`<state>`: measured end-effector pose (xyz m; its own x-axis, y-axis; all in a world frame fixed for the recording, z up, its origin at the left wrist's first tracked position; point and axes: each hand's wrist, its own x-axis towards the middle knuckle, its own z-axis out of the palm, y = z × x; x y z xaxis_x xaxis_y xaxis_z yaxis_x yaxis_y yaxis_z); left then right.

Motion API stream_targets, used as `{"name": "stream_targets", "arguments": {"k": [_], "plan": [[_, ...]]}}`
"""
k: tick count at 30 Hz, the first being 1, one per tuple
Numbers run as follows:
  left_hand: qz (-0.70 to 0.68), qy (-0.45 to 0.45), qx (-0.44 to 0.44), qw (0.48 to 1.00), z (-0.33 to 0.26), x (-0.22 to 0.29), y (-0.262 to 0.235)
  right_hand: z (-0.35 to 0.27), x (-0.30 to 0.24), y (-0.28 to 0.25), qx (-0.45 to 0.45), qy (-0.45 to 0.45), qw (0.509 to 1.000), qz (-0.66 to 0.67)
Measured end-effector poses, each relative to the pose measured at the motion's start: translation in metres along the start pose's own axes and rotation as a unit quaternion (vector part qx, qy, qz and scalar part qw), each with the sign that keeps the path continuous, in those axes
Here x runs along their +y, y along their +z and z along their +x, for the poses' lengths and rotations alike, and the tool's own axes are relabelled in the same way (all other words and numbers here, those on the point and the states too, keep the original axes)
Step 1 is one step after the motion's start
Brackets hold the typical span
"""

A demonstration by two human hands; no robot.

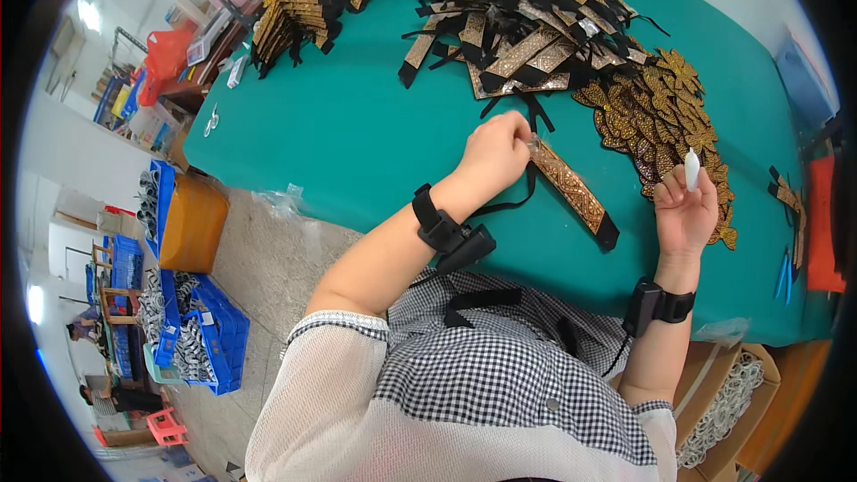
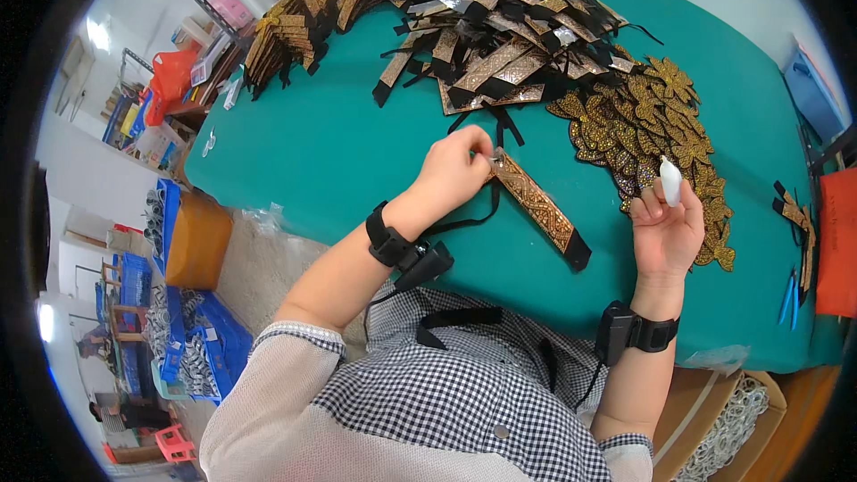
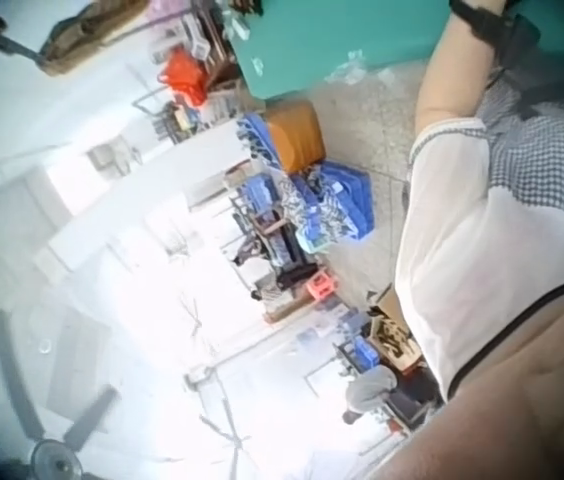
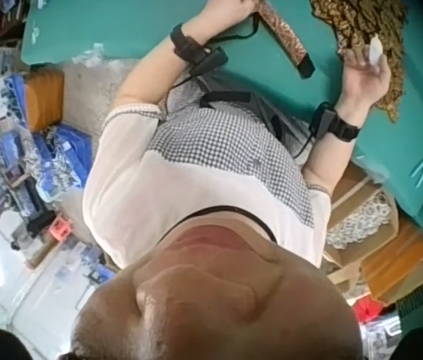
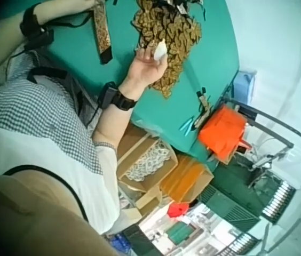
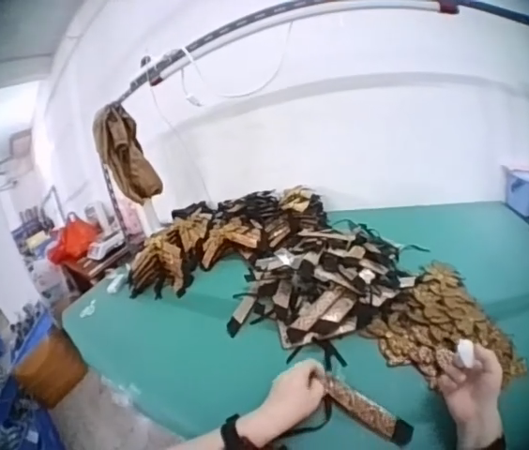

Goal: Glue small bow-shaped decorations onto v-shaped shoe straps.

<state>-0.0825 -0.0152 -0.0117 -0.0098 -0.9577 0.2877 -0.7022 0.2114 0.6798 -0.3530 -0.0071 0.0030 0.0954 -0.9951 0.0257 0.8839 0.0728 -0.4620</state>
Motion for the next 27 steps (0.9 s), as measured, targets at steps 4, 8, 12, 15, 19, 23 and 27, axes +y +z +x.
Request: {"name": "stream_targets", "arguments": {"k": [4,8,12,15,19,23,27], "plan": [[-0.037,-0.090,-0.015,0.995,0.004,-0.001,-0.003,-0.004,0.005,0.002,0.001,0.054,0.999,0.006],[-0.016,-0.082,-0.031,0.996,0.003,0.007,0.002,-0.018,0.015,0.025,0.028,0.112,0.993,-0.031],[0.045,-0.029,0.018,0.998,0.004,0.006,0.009,-0.038,0.035,0.033,0.014,0.150,0.989,-0.008],[0.013,-0.030,0.023,0.999,0.009,-0.018,0.003,-0.039,0.064,0.023,0.031,0.176,0.983,0.033],[-0.185,-0.165,-0.041,0.968,0.016,-0.024,-0.006,-0.043,0.073,0.012,0.061,0.155,0.985,0.031],[-0.377,-0.322,-0.016,0.868,0.018,-0.012,-0.027,-0.048,0.070,0.007,0.063,0.142,0.988,0.026],[-0.323,-0.219,-0.089,0.916,0.012,-0.015,-0.022,-0.047,0.060,0.019,0.028,0.154,0.986,0.049]]}}
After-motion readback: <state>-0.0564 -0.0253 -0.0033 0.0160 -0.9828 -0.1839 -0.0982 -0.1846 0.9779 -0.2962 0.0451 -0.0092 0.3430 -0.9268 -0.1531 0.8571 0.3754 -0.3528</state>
